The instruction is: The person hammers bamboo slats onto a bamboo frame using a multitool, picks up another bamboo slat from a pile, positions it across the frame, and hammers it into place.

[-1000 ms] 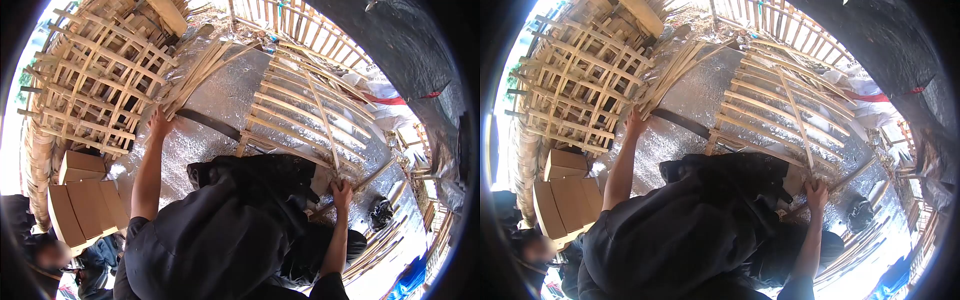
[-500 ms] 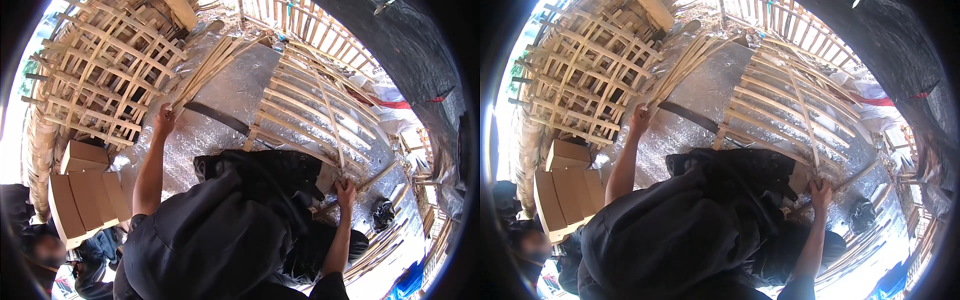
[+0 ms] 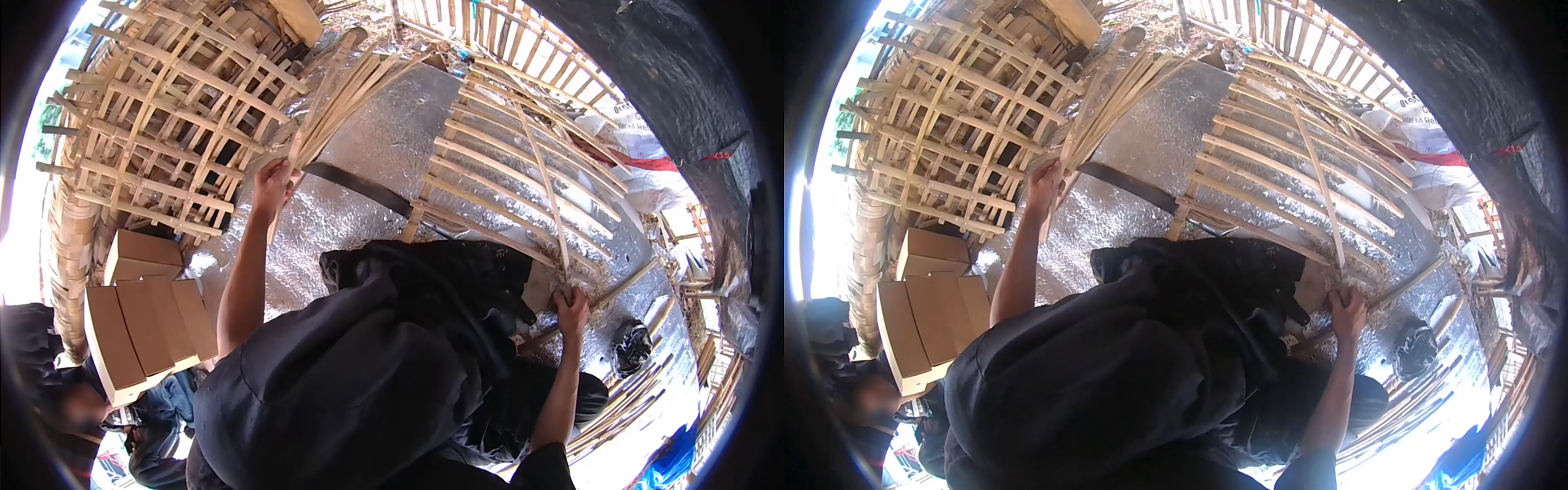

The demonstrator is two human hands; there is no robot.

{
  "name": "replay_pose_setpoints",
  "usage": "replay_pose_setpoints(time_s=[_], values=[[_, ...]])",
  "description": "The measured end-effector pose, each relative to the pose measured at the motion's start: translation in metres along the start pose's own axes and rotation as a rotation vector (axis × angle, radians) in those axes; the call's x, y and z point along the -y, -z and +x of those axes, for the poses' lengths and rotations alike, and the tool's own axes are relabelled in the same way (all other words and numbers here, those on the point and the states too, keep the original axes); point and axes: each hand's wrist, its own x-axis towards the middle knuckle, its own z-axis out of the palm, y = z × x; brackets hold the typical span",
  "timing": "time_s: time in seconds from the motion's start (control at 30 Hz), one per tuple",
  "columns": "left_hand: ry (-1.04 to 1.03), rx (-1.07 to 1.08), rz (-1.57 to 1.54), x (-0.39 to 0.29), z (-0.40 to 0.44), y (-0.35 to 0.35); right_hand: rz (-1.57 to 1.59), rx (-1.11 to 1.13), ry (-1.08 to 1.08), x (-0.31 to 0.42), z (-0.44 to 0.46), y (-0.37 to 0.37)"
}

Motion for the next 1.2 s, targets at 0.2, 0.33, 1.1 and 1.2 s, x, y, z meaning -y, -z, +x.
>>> replay_pose_setpoints(time_s=[0.2, 0.33, 1.1, 1.2], values=[[-0.670, -0.188, 0.445, 0.037, 0.031, 0.024, -0.016, 0.139, -0.067, -0.001, 0.005, 0.005], [-0.553, -0.289, 0.783, 0.051, 0.029, 0.044, 0.022, 0.141, -0.076, -0.003, 0.006, 0.003], [-0.135, 0.228, 0.401, 0.050, 0.036, 0.011, 0.072, 0.091, 0.020, -0.003, 0.005, 0.001], [-0.022, 0.286, 0.133, 0.018, -0.004, -0.019, 0.030, 0.112, -0.017, -0.007, 0.007, -0.001]])
